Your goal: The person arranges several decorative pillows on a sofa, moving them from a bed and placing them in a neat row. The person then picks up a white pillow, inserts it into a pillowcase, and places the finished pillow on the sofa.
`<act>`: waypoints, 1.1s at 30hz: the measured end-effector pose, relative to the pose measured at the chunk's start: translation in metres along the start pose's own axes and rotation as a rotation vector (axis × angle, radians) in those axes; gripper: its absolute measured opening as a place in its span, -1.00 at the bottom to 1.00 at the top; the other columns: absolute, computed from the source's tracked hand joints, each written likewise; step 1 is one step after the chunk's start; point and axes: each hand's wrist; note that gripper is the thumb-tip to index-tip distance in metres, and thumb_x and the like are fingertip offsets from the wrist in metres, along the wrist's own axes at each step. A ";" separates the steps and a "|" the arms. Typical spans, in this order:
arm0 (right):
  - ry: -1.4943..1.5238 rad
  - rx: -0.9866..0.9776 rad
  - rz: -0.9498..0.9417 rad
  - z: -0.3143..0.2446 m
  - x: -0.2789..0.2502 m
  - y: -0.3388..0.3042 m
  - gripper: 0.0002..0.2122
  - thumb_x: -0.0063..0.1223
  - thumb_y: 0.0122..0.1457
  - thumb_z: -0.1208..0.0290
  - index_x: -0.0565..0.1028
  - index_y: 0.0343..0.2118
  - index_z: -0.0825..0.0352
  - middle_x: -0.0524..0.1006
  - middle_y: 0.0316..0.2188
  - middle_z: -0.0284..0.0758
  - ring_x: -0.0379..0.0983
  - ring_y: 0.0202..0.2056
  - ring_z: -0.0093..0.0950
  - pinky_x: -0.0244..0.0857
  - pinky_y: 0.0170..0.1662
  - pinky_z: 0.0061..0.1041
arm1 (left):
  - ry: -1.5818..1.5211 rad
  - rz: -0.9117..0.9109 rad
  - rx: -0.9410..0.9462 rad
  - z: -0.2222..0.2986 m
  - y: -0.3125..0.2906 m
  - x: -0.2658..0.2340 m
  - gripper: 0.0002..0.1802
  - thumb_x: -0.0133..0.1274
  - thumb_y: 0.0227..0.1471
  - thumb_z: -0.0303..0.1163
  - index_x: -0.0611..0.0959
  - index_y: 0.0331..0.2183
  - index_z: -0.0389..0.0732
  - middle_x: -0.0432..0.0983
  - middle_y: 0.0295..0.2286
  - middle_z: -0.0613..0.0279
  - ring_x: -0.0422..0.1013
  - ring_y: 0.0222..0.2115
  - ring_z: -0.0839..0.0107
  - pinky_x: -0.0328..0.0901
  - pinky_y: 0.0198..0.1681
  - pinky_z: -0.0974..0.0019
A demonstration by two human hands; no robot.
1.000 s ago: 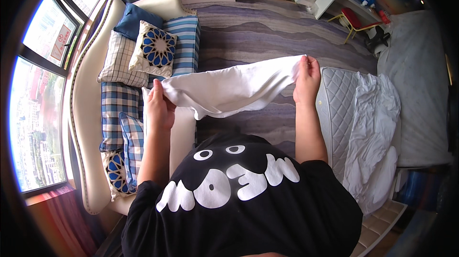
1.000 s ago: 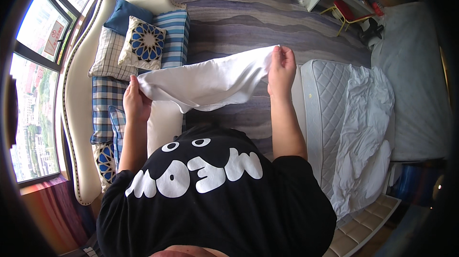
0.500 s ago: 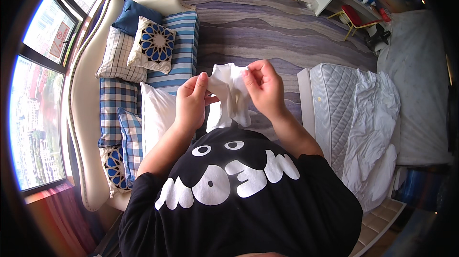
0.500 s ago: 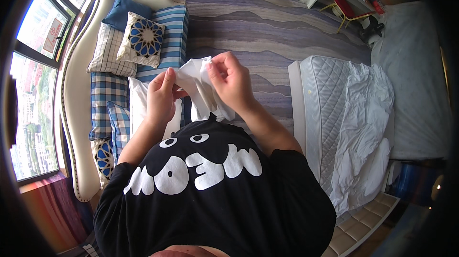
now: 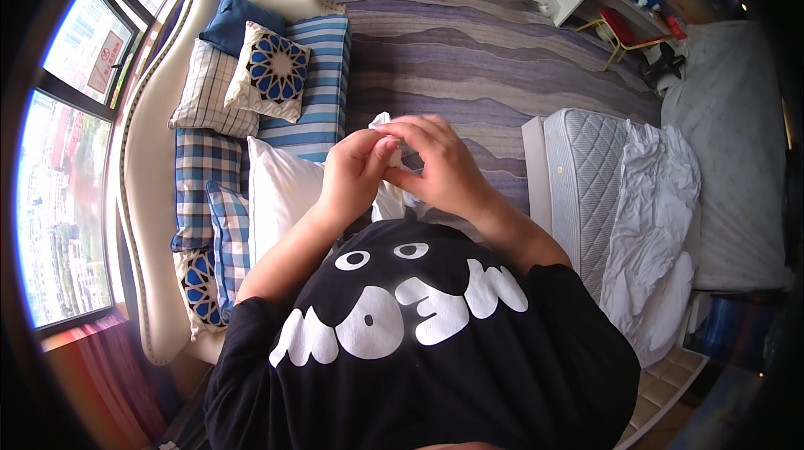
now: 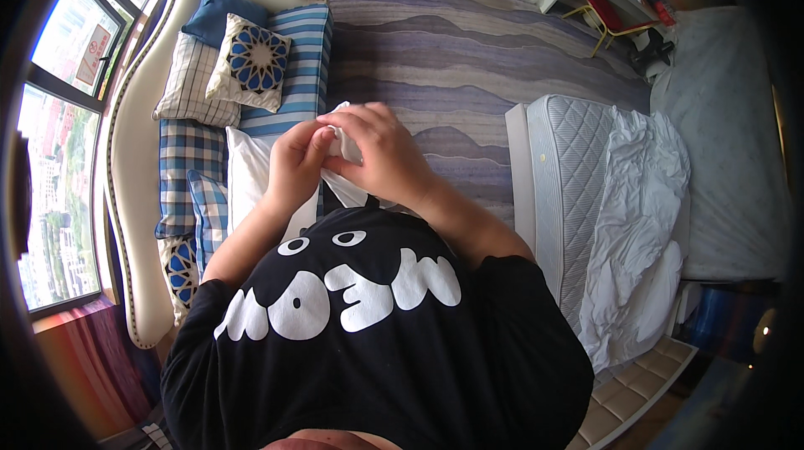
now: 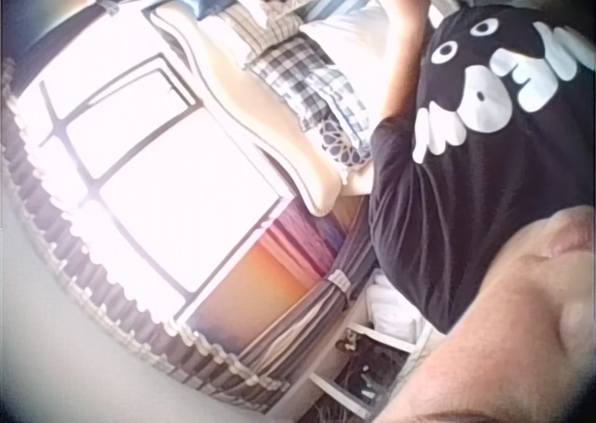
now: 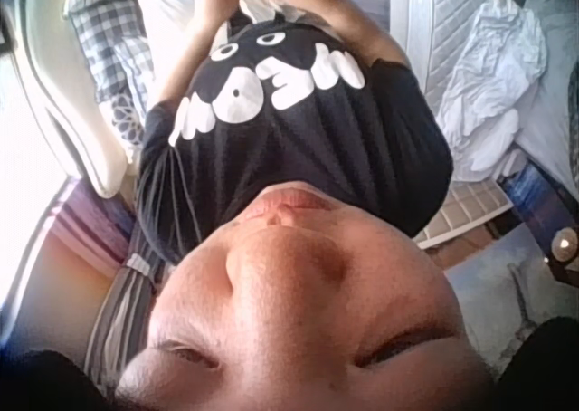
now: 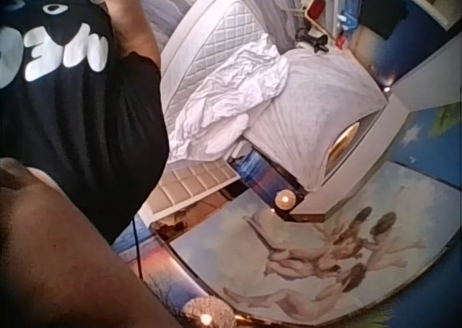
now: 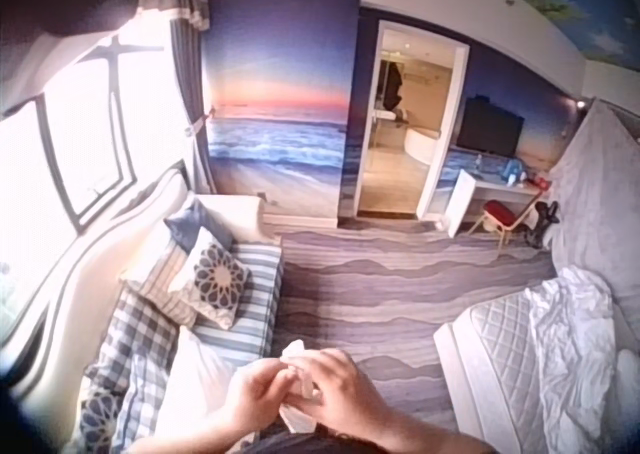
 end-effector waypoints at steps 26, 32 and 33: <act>0.526 0.150 0.372 -0.049 -0.041 -0.018 -0.89 0.19 0.15 0.51 0.47 -0.39 0.38 0.45 -0.57 -0.46 0.25 -0.56 -0.78 0.12 -0.49 -0.76 | 0.444 0.177 0.302 -0.114 -0.047 0.010 -0.46 0.20 -0.29 -0.59 0.47 -0.14 -0.26 0.39 -0.18 0.01 0.34 -0.14 0.02 0.29 -0.08 0.14; 0.159 0.133 0.323 -0.047 -0.023 -0.012 -0.82 0.26 0.08 0.53 0.44 -0.53 0.36 0.36 -0.72 -0.52 0.16 -0.66 -0.78 0.03 -0.61 -0.72 | 0.195 0.138 0.575 -0.066 -0.041 0.015 -0.65 0.31 -0.23 -0.59 0.46 -0.39 -0.25 0.44 -0.41 0.08 0.42 -0.45 0.30 0.31 -0.48 0.37; 0.069 0.113 0.323 -0.047 -0.023 -0.011 -0.82 0.28 0.07 0.53 0.44 -0.54 0.36 0.36 -0.73 -0.50 0.16 -0.67 -0.77 0.03 -0.61 -0.71 | 0.149 0.076 0.553 -0.060 -0.041 0.015 -0.67 0.30 -0.21 -0.60 0.46 -0.40 -0.25 0.45 -0.43 0.11 0.42 -0.47 0.35 0.29 -0.52 0.40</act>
Point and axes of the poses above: each hand's wrist, its own y-axis towards the middle knuckle, its own x-axis out of the palm, z = x × y
